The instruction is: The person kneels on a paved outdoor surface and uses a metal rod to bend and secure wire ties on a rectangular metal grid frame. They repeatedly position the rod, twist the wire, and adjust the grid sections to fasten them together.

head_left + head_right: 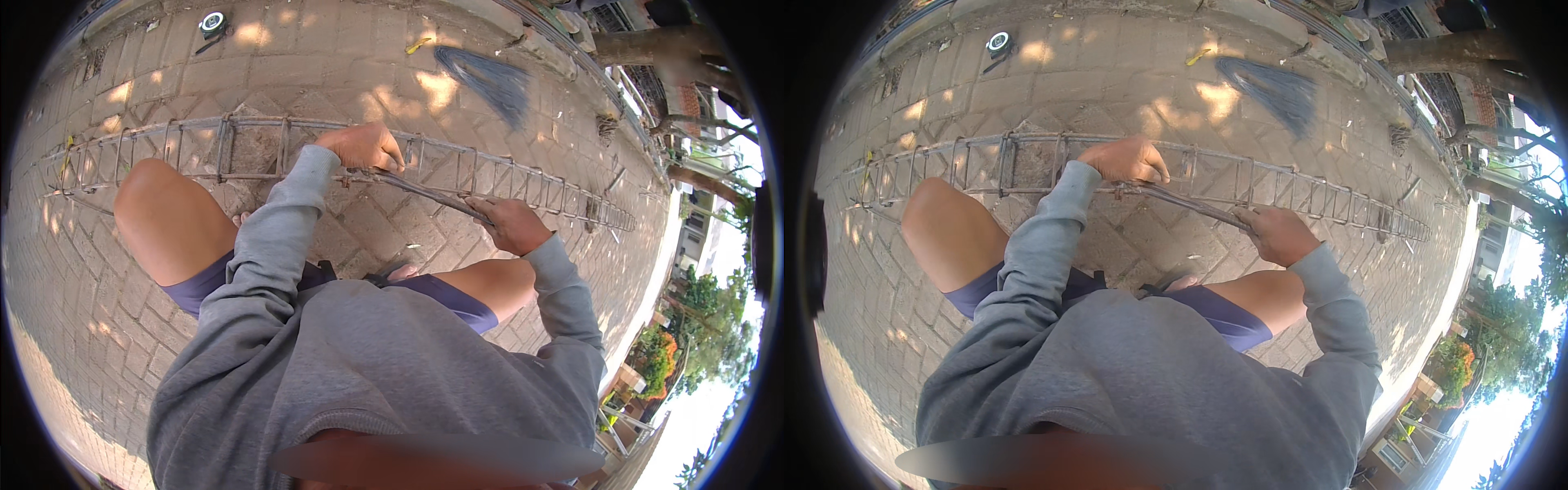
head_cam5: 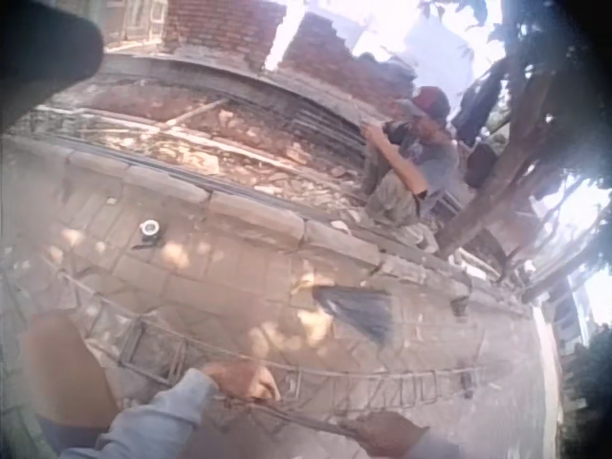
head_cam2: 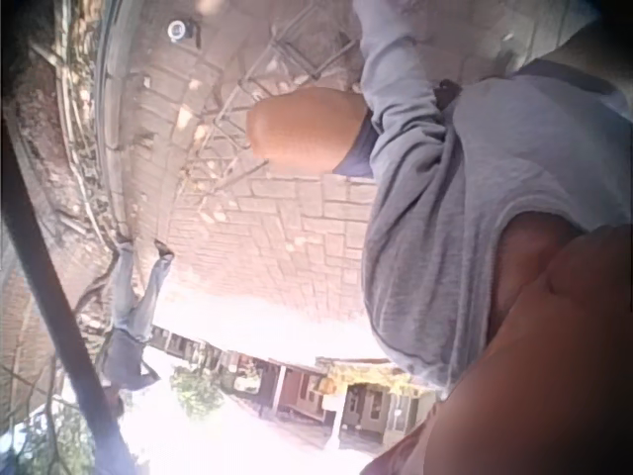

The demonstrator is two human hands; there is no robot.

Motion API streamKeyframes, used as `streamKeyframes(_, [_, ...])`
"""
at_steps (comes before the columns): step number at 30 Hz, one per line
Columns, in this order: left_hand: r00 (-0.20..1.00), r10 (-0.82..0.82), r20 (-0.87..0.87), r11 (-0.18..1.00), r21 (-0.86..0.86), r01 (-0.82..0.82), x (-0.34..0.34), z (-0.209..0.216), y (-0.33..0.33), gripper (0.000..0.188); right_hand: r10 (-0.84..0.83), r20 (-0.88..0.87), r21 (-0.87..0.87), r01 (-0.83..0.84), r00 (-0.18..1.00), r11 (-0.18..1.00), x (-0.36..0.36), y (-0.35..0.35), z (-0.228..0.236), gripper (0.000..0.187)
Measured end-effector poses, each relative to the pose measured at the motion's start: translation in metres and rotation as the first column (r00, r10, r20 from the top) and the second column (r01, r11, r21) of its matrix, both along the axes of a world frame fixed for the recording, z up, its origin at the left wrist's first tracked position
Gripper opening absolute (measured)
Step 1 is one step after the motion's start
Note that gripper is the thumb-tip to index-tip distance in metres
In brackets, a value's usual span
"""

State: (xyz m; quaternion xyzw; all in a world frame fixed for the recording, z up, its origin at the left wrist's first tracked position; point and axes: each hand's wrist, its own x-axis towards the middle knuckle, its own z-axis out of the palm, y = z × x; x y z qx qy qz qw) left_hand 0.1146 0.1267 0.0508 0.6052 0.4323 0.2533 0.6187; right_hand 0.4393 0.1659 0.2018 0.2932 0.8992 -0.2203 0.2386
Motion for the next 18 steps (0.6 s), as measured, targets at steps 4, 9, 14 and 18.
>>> streamKeyframes(4, [0.427,0.887,0.174,0.461,-0.355,-0.813,0.046,0.008,-0.007,0.021,0.073,-0.187,0.047,-0.066,0.98,0.997,0.068,-0.001,-0.017,0.067])
streamKeyframes(9, [0.035,0.993,0.111,0.071,-0.346,-0.936,0.029,0.014,-0.035,0.018,-0.184,-0.169,0.162,0.212,0.968,0.964,0.177,0.009,-0.056,0.068])
streamKeyframes(14, [0.38,0.911,-0.157,0.399,0.112,-0.91,0.087,-0.001,-0.057,0.028,-0.323,-0.067,0.519,0.309,0.944,0.797,0.26,0.039,-0.13,0.068])
streamKeyframes(18, [0.657,0.669,-0.348,0.722,0.097,-0.684,0.178,0.008,-0.066,0.03,-0.346,-0.04,0.505,0.318,0.938,0.803,0.272,0.05,-0.147,0.076])
